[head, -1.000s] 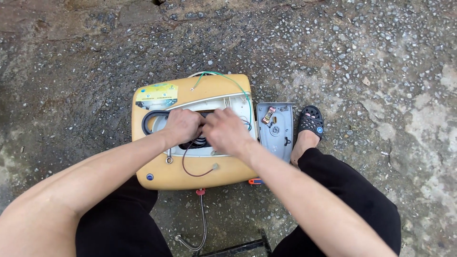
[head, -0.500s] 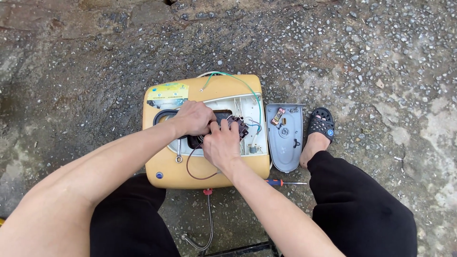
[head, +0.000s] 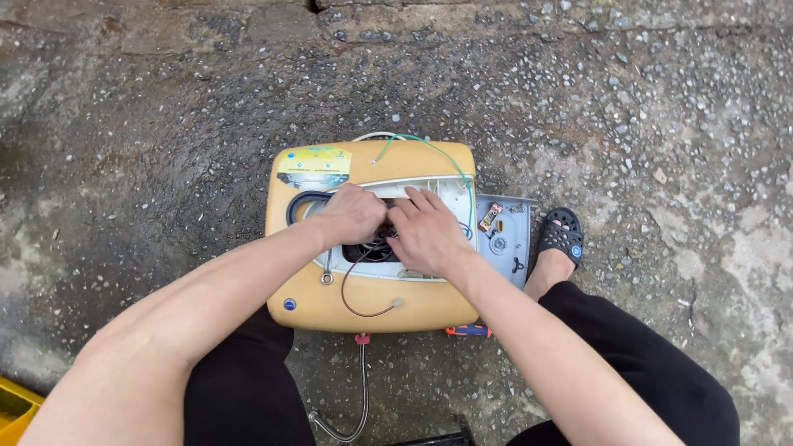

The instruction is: Disassembling a small water heater to extract the heating element using a screwdriver and a wrench.

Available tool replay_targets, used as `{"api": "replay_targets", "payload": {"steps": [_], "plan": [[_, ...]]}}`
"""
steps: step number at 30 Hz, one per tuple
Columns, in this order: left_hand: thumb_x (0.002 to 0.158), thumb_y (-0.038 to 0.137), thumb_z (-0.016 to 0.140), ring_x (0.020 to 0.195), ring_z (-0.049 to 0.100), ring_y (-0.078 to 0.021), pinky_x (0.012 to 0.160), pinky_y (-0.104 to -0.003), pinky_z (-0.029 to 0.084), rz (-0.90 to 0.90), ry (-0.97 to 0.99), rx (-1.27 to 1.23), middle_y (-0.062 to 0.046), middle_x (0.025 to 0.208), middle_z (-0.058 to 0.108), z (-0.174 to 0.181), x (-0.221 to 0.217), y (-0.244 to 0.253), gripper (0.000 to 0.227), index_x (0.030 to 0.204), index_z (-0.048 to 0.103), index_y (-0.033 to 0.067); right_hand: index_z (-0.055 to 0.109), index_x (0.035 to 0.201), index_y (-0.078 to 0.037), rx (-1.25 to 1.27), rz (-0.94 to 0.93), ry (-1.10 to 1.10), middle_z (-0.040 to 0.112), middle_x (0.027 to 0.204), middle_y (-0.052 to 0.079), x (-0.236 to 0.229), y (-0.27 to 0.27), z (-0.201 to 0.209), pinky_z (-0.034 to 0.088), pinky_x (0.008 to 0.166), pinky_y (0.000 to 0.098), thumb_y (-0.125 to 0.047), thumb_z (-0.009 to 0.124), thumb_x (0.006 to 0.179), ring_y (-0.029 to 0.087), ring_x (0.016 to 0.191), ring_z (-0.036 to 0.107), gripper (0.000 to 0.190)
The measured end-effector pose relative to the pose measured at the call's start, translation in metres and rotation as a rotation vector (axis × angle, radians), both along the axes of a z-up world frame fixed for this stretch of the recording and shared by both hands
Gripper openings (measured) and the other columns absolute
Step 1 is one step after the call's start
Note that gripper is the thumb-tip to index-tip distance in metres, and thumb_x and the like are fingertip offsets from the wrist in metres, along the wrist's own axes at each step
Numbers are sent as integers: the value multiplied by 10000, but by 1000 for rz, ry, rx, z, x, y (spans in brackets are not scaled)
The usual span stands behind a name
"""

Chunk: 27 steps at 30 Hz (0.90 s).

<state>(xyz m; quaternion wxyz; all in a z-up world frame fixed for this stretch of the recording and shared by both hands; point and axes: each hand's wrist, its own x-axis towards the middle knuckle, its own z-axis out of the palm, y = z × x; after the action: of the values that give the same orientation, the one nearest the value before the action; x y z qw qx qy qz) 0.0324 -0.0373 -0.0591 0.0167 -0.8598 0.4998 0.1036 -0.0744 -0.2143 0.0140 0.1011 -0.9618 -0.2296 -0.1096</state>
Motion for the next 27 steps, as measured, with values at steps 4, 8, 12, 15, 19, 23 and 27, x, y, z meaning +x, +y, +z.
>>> {"api": "replay_targets", "payload": {"steps": [4, 8, 12, 15, 19, 23, 27], "plan": [[729, 252, 588, 641, 717, -312, 604, -442, 568, -45, -65, -95, -28, 572, 655, 3, -11, 1, 125, 624, 604, 185, 648, 1094, -104, -82, 26, 272, 752, 1018, 126, -4, -17, 8, 286, 1219, 514, -494, 532, 987, 291, 1235, 628, 420], [789, 206, 636, 594, 685, -257, 580, -379, 520, -63, -177, -199, 14, 534, 628, 11, -22, -1, 226, 568, 591, 208, 722, 789, -155, -14, 68, 289, 747, 760, 61, 0, -28, 14, 369, 1180, 468, -533, 478, 1037, 240, 1051, 668, 514], [801, 225, 620, 639, 672, -235, 647, -412, 439, 44, -242, -237, 52, 594, 650, -5, -35, -1, 176, 625, 629, 236, 674, 743, -198, 11, 58, 371, 710, 674, 31, 10, -33, 26, 413, 1134, 415, -474, 480, 1048, 213, 986, 663, 455], [825, 189, 598, 701, 666, -214, 703, -423, 405, 157, -248, -275, 43, 652, 669, -4, -49, -2, 162, 689, 676, 229, 691, 964, -193, 119, -33, 594, 729, 667, 1, 25, -29, 30, 493, 1039, 402, -352, 598, 971, 225, 943, 705, 185], [820, 188, 631, 754, 617, -234, 758, -478, 382, 341, -310, -301, 23, 687, 659, -20, -69, -14, 111, 723, 675, 219, 720, 1209, -279, 92, -147, 820, 789, 866, -1, 51, -17, 19, 571, 965, 489, -270, 522, 945, 316, 1011, 722, 330], [862, 187, 609, 752, 546, -230, 744, -442, 344, 668, -323, -387, 18, 702, 604, -26, -98, -27, 132, 735, 645, 196, 781, 1061, -440, -126, -48, 818, 794, 1018, -13, 76, 4, -4, 582, 987, 468, -290, 516, 913, 336, 1090, 718, 339], [816, 180, 634, 746, 536, -233, 739, -444, 330, 798, -352, -422, 8, 699, 586, -37, -110, -45, 91, 729, 649, 202, 708, 1256, -471, -294, 78, 848, 769, 1140, 57, 83, 25, 13, 557, 1033, 468, -274, 487, 940, 357, 1152, 694, 434]]}}
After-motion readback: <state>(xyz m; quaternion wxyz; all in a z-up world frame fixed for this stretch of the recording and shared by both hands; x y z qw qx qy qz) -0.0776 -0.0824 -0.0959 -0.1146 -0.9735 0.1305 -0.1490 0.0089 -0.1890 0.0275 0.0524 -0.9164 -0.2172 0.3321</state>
